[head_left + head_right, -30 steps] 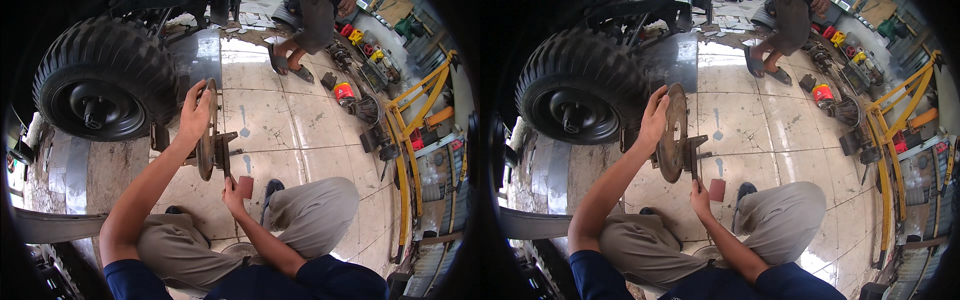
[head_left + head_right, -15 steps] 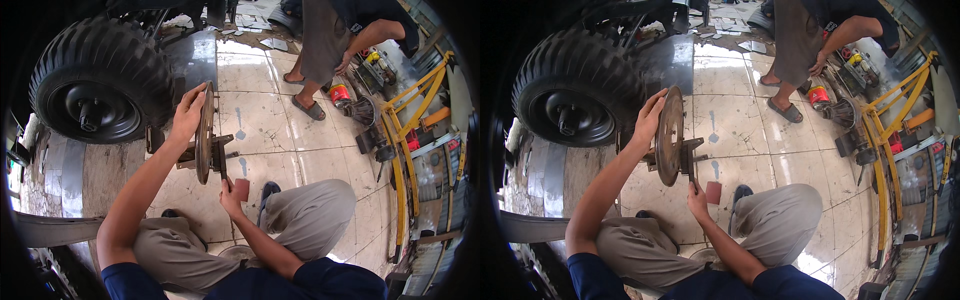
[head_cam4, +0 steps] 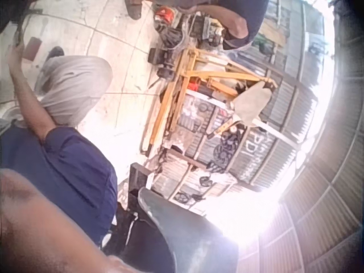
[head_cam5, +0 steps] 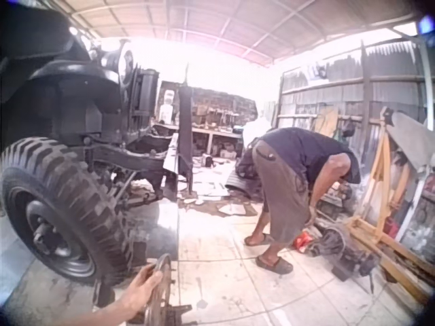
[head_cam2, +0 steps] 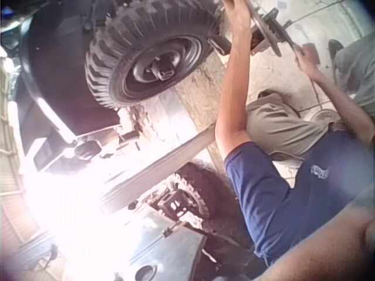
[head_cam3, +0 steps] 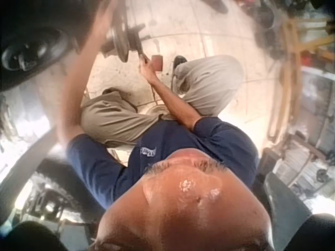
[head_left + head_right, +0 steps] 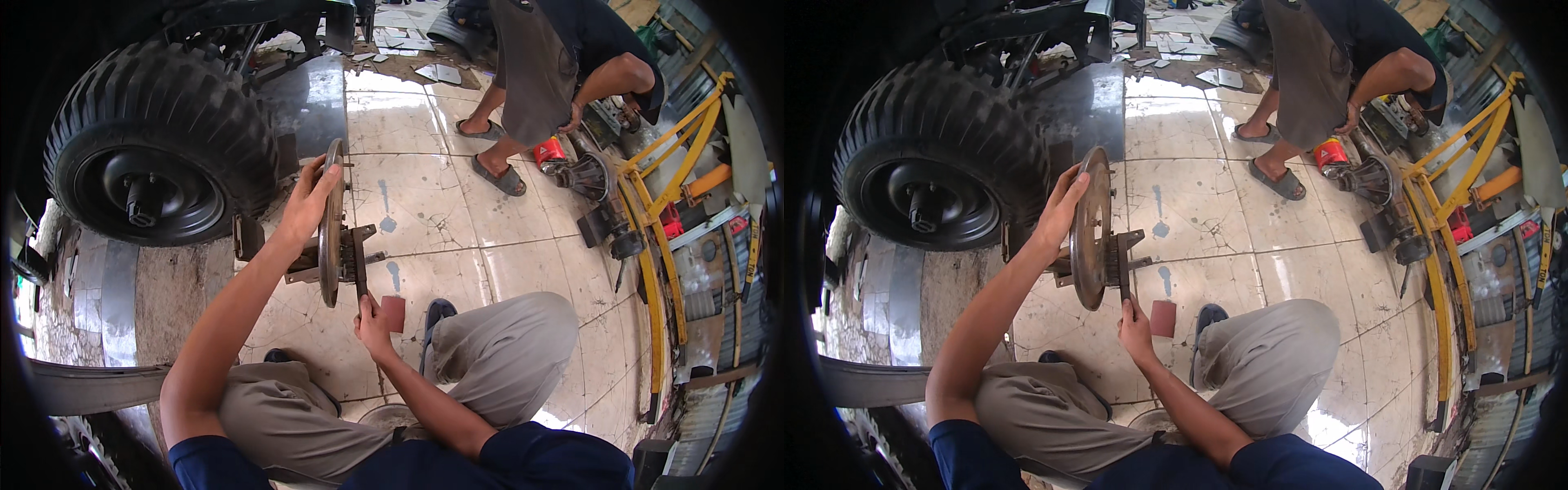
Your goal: The person sits on the floor and uses a wire brush to clean a brake assembly. They scrub the caliper and backing plate, then attach the assembly to a brake drum and continue scrubbing the drum surface.
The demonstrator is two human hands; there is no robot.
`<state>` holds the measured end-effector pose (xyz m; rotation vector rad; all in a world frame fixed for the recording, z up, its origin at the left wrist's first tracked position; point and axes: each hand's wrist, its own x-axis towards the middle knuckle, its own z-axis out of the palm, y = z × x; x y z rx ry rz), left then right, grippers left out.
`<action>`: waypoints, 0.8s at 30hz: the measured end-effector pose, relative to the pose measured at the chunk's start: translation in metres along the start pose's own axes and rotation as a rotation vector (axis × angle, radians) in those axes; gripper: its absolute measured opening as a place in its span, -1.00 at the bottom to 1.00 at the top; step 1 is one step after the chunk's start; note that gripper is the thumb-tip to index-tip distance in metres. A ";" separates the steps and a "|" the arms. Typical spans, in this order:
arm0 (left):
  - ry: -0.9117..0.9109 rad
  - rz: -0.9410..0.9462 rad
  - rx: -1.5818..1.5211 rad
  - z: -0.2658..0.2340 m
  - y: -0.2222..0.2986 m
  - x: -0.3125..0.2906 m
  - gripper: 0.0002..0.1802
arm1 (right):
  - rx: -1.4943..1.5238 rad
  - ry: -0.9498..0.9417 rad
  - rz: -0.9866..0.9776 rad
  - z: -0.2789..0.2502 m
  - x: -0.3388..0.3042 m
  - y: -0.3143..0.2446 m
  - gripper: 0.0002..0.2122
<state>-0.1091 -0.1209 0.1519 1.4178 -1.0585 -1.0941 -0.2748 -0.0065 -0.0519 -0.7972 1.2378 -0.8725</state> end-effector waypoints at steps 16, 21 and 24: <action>-0.004 -0.118 0.081 -0.008 -0.014 0.009 0.00 | -0.103 -0.011 0.016 -0.012 0.009 0.008 -0.58; -0.015 -0.103 0.101 -0.003 -0.006 0.004 -0.05 | -0.045 0.021 0.024 -0.008 0.004 0.015 -0.57; -0.012 -0.072 0.115 0.001 0.001 0.001 -0.10 | -0.068 0.033 -0.006 -0.007 0.005 0.015 -0.56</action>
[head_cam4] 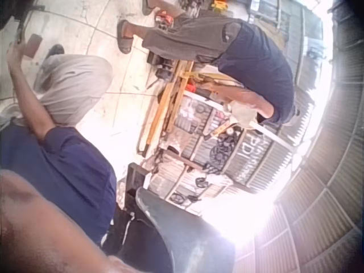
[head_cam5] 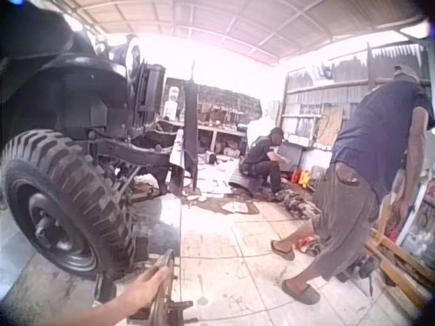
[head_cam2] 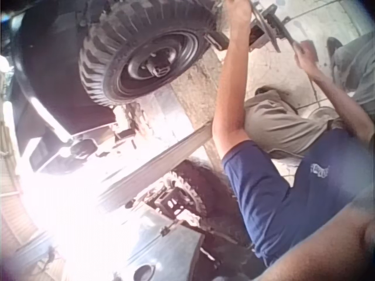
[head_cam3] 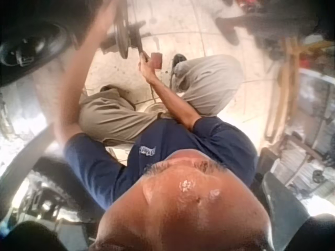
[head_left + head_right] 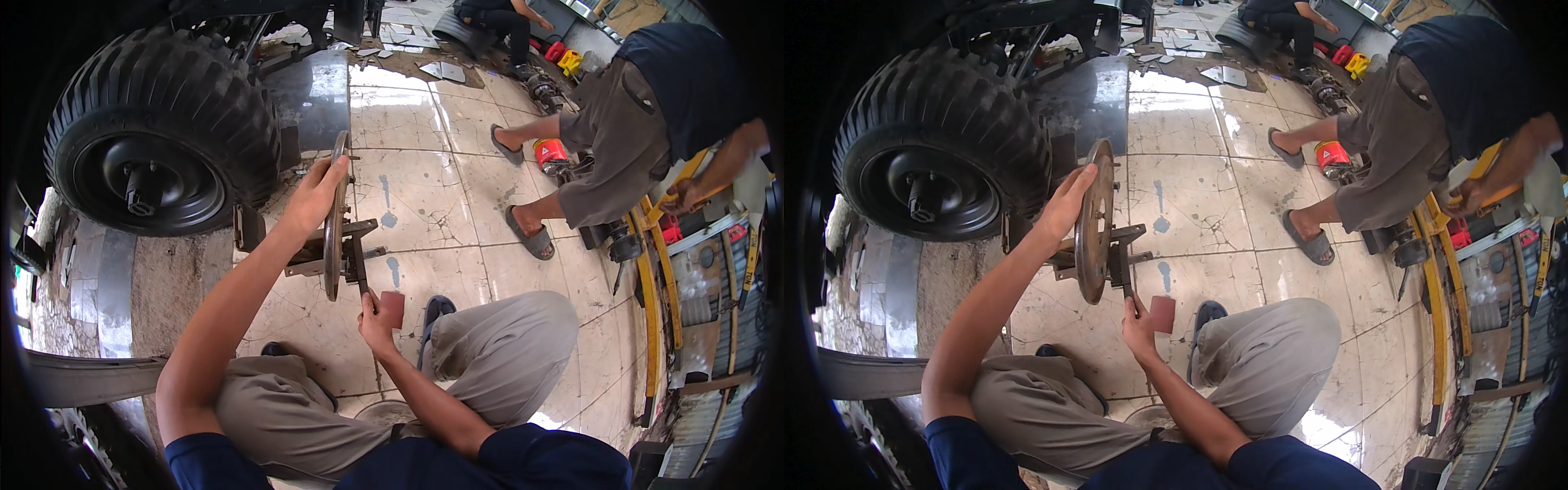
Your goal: The person sits on the floor and uses a wire brush to clean a brake assembly. They scrub the caliper and backing plate, then attach the assembly to a brake drum and continue scrubbing the drum surface.
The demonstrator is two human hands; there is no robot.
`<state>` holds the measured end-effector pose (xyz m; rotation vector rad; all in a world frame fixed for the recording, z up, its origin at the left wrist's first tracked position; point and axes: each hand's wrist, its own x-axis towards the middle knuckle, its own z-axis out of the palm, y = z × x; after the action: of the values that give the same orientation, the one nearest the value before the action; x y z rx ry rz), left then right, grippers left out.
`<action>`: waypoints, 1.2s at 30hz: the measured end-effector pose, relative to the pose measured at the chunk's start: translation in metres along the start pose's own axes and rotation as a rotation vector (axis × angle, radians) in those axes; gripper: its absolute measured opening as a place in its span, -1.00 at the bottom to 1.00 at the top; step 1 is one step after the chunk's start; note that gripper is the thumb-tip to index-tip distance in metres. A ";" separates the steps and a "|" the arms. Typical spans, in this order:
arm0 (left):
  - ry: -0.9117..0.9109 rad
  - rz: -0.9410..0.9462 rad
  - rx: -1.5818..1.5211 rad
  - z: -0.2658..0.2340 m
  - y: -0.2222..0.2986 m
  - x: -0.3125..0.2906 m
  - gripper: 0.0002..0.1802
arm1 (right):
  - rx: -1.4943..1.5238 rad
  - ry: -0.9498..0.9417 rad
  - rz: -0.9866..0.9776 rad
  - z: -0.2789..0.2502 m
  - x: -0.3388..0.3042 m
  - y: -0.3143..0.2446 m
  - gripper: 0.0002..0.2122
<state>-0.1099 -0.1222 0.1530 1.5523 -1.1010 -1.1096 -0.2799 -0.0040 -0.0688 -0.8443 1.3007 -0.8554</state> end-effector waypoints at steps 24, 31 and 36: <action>0.030 0.017 -0.002 0.002 -0.003 0.004 -0.14 | -0.106 0.057 -0.112 0.004 0.007 -0.019 -0.54; 0.062 0.166 -0.050 0.002 -0.009 0.005 -0.28 | -0.046 0.005 0.022 -0.002 0.005 -0.019 -0.56; 0.043 0.250 -0.017 -0.004 -0.019 0.005 -0.35 | -0.044 -0.014 0.057 0.000 -0.007 -0.014 -0.56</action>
<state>-0.1021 -0.1230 0.1345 1.3755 -1.2163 -0.9098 -0.2810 -0.0037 -0.0534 -0.8419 1.3290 -0.7771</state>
